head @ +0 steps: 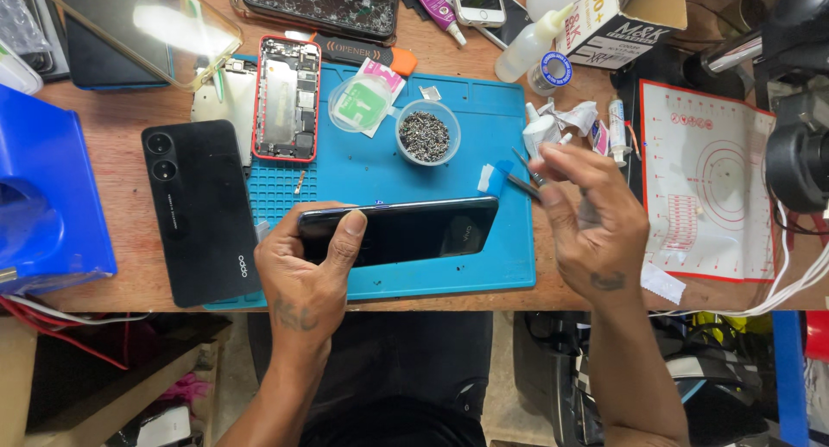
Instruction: The person applies adhesive to the internal frame of a disassembled smartphone, then aligns and presses the back cover into place. They use a screwdriver to secure internal components and repeatedly check the fit of the back cover. The person also removes a protective film from the screen and inspects the device edges.
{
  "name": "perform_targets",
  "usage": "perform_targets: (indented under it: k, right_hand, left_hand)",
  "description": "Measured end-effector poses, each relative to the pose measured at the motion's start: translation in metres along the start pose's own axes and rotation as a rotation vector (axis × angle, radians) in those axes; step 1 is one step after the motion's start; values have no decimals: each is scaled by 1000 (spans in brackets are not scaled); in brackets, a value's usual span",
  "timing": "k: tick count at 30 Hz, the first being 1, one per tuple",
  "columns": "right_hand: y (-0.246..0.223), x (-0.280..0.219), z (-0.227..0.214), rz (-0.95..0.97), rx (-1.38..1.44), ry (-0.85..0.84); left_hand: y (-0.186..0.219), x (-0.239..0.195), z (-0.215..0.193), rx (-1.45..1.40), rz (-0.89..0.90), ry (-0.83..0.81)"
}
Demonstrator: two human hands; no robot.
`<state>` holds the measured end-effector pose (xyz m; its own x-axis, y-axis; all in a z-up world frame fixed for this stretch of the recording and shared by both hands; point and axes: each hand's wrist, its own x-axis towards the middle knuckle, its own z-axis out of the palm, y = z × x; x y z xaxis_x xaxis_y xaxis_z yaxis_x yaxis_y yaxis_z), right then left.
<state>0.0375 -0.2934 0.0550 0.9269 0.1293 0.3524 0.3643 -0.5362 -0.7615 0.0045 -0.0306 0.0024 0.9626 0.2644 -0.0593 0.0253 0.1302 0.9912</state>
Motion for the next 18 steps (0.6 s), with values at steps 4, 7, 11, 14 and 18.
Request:
perform_targets:
  k: [4,7,11,14,18]
  right_hand:
    - [-11,3,4,-14,134,-70]
    - [-4,9,10,44,318,-354]
    - [15,5,17,639,23,-477]
    - [32,-2,27,450,535,-388]
    - [45,-14,41,531,1051,-234]
  left_hand:
    - [6,-1,2,42,-10,-6]
    - [14,-1,4,69,-30,-25]
    - [24,4,2,132,-147,-43]
    - [26,13,-1,-92,-138,-58]
    - [26,9,6,-600,-175,-126]
